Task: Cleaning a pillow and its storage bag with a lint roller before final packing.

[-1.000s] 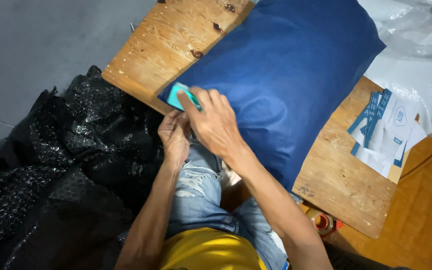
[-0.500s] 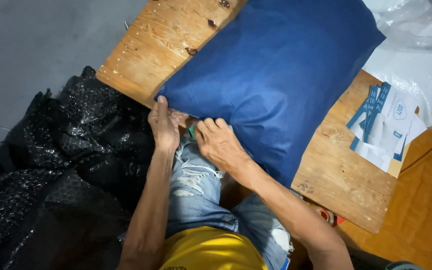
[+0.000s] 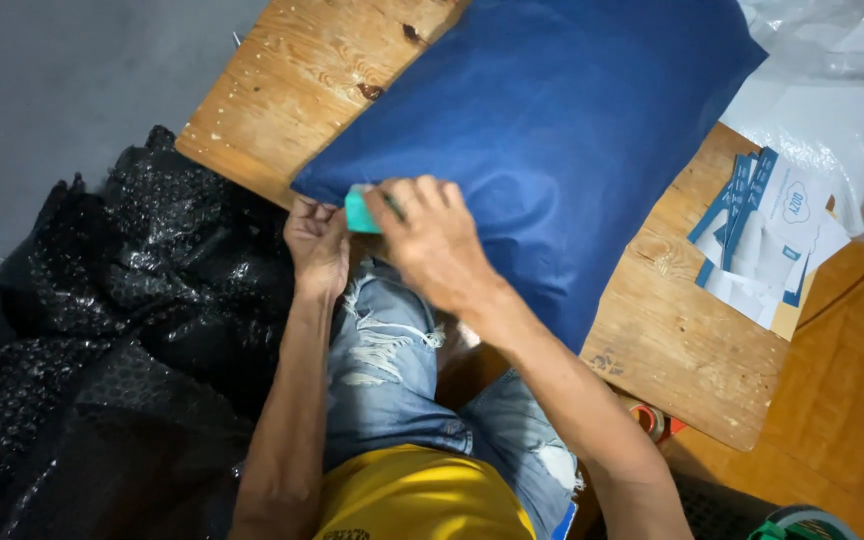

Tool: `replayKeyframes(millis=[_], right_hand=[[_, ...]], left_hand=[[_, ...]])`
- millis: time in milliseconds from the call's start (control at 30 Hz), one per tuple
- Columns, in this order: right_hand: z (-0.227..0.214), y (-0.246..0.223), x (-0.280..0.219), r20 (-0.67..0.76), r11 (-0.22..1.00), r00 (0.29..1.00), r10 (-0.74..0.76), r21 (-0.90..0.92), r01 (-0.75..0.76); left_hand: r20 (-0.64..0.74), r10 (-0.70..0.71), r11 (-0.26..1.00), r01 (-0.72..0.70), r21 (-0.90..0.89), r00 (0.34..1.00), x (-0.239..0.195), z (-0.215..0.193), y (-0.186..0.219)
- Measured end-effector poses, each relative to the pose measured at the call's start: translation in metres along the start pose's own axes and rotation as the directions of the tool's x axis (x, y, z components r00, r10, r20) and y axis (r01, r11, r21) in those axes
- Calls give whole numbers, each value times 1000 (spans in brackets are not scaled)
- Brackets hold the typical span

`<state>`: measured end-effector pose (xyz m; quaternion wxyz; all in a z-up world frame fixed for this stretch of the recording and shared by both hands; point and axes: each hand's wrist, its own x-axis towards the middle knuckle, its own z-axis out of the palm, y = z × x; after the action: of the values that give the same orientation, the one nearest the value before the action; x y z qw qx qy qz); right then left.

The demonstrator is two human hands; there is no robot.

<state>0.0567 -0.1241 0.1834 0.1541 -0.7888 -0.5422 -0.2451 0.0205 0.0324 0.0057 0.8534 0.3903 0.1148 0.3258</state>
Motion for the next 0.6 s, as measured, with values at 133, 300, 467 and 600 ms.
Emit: replayKeyframes(millis=[133,300,467,600], right_hand=[[-3,15,-4,-23,990,997,80,116,-77],[2,-1,8,-26,992,994,-103,67,105],[17,-13,-27,216,986,966,-144,-51,159],[-25,-10,-64,615,978,788,-1,-165,130]], left_hand=[[14,-56,998,56,-38,998,0,-15,-8],[-34,-62,997,63,47,998,2,-47,-21],[-43,-117,992,118,39,992,1,-54,-22],[-65,-156,988,156,-8,986,-3,-36,-14]])
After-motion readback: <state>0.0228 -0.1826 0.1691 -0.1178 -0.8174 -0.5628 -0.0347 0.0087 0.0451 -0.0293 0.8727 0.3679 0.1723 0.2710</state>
